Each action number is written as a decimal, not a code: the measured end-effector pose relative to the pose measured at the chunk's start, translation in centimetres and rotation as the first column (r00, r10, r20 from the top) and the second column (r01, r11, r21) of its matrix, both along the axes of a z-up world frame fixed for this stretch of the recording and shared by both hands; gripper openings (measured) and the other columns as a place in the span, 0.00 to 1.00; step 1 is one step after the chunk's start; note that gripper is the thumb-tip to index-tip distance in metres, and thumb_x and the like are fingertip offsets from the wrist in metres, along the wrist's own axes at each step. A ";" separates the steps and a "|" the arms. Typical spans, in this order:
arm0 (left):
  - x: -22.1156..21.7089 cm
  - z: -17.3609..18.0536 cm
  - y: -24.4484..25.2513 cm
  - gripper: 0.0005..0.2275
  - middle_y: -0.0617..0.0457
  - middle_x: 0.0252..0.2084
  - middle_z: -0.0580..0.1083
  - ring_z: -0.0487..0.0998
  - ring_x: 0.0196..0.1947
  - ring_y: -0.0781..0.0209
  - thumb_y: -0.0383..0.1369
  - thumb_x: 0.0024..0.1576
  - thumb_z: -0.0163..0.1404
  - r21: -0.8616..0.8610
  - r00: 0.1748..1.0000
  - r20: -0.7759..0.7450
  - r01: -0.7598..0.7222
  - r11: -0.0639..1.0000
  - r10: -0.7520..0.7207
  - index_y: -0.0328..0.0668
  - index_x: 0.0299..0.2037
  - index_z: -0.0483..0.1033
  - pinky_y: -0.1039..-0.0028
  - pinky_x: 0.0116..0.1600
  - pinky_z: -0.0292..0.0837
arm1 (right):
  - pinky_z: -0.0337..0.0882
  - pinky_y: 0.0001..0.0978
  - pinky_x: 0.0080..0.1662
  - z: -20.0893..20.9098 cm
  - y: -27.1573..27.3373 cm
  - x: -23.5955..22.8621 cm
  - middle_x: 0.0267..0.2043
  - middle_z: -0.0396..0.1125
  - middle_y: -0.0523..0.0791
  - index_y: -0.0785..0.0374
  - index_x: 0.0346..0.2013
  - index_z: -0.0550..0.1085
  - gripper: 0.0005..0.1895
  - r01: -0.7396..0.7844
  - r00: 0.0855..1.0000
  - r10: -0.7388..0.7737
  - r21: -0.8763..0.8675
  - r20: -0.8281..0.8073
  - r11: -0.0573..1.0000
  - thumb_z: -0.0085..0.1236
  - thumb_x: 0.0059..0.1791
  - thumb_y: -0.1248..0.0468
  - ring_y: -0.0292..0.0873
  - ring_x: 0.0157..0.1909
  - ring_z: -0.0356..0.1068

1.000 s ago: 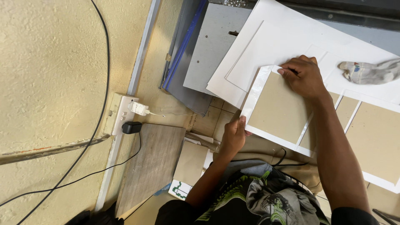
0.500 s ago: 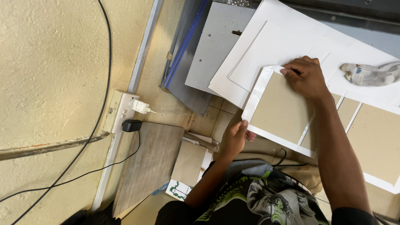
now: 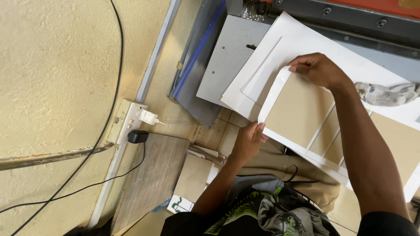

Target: The person wipes the surface of a white paper sheet with a cloth, then folds the paper along pre-scored lines. They repeat this process with multiple sheets, wiping and folding each one before stacking them on the work surface.

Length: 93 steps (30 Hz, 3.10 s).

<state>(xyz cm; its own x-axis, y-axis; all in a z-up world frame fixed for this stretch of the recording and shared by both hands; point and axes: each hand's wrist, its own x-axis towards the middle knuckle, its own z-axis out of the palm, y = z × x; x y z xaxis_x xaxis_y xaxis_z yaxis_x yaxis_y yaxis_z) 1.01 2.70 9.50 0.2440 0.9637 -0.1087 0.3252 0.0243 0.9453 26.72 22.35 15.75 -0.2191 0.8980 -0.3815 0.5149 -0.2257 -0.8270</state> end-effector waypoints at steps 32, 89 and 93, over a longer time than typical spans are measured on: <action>9.1 -2.9 13.0 0.53 0.22 0.81 0.51 0.46 0.84 0.28 0.68 0.56 0.43 0.439 0.720 -0.687 0.308 0.844 0.095 0.20 0.76 0.51 0.44 0.86 0.40 | 0.65 0.45 0.47 -9.9 1.9 1.1 0.37 0.73 0.45 0.65 0.34 0.86 0.27 0.096 0.954 -0.289 0.840 0.074 0.534 0.51 0.70 0.56 0.50 0.44 0.66; 4.6 0.1 5.2 0.45 0.28 0.78 0.59 0.58 0.81 0.33 0.60 0.61 0.48 0.511 0.796 -0.605 0.357 0.782 0.032 0.21 0.75 0.56 0.45 0.84 0.54 | 0.74 0.40 0.39 -8.3 -0.7 8.0 0.45 0.74 0.57 0.72 0.46 0.84 0.10 0.336 0.880 -0.464 0.827 -0.104 0.451 0.62 0.70 0.72 0.51 0.42 0.74; 4.3 1.1 5.6 0.43 0.28 0.75 0.64 0.64 0.77 0.32 0.57 0.60 0.51 0.516 0.807 -0.590 0.351 0.781 0.026 0.20 0.73 0.59 0.46 0.82 0.59 | 0.70 0.48 0.53 -12.6 -7.8 18.4 0.58 0.68 0.62 0.73 0.63 0.72 0.24 0.299 0.759 -0.553 0.569 0.345 0.766 0.77 0.60 0.67 0.60 0.55 0.70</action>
